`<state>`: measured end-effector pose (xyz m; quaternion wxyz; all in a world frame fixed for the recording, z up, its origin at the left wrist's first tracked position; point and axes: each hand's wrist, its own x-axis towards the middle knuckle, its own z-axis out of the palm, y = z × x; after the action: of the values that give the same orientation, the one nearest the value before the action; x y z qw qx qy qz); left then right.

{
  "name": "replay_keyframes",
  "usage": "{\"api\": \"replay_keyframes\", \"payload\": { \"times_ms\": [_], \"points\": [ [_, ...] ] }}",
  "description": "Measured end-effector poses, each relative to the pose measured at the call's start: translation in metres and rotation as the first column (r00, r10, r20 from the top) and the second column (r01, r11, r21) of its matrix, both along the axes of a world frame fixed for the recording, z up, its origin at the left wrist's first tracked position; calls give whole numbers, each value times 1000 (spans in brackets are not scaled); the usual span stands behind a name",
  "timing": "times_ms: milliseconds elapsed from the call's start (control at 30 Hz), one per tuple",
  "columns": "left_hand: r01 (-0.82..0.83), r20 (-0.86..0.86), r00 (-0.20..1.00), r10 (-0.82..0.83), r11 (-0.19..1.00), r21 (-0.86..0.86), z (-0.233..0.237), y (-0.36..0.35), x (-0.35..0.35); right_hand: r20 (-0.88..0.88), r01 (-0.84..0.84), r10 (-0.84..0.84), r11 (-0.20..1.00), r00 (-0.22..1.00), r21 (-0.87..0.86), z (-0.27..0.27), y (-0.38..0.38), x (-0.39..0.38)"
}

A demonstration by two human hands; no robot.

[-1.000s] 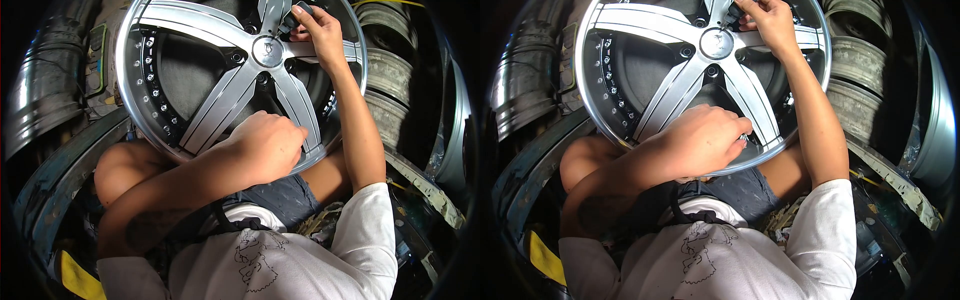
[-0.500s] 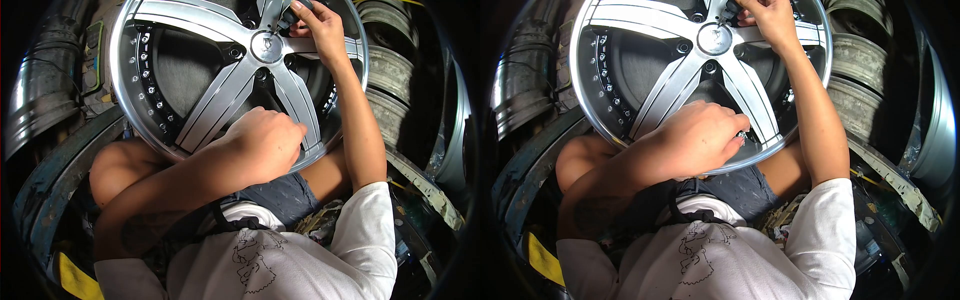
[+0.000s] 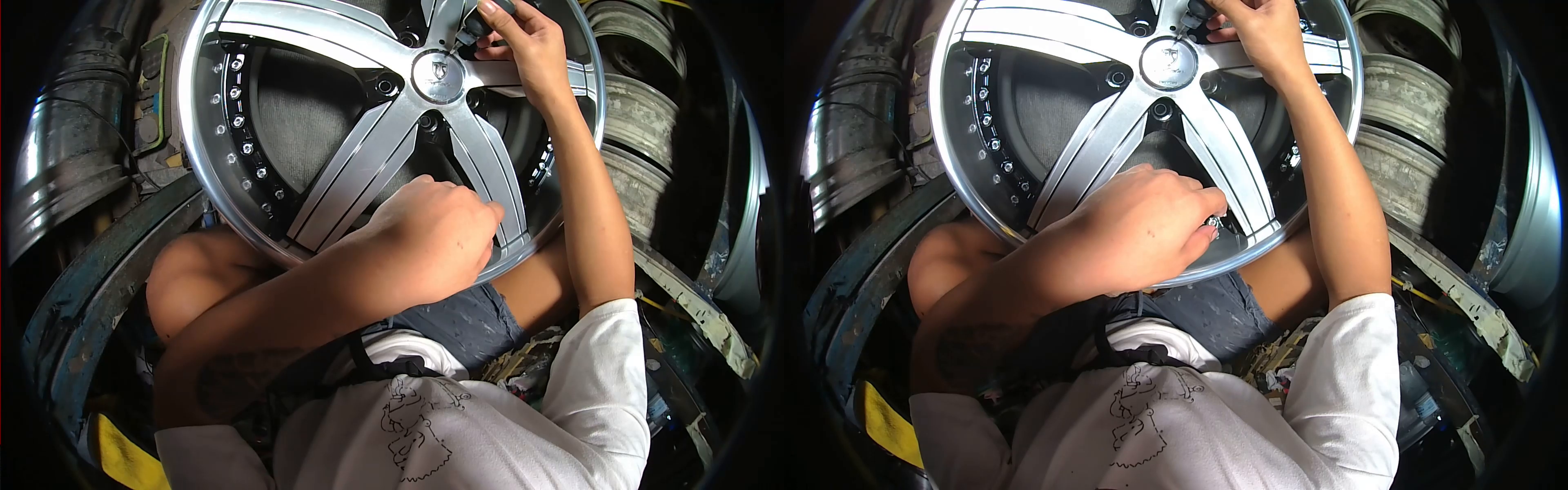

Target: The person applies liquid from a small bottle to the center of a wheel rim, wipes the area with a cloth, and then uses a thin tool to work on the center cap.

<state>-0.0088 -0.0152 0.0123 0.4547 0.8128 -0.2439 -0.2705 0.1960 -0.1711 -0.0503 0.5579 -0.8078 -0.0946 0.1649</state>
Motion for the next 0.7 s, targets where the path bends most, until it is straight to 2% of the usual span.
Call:
{"api": "replay_keyframes", "payload": {
  "times_ms": [300, 500, 700],
  "points": [
    [10, 11, 1000, -10, 1000, 9, 0, 1, 0, 1, 31, -31, 999, 1000, 9, 2, 2, -2],
    [-4, 37, 999, 4, 1000, -19, -2, 0, -1, 33, -25, 25, 1000, 999, -17, 4, 0, -6],
    [-6, 42, 999, 6, 1000, -8, -2, 0, 0, -24, 19, -19, 1000, 1000, -4, 4, 0, -1]
  ]
}}
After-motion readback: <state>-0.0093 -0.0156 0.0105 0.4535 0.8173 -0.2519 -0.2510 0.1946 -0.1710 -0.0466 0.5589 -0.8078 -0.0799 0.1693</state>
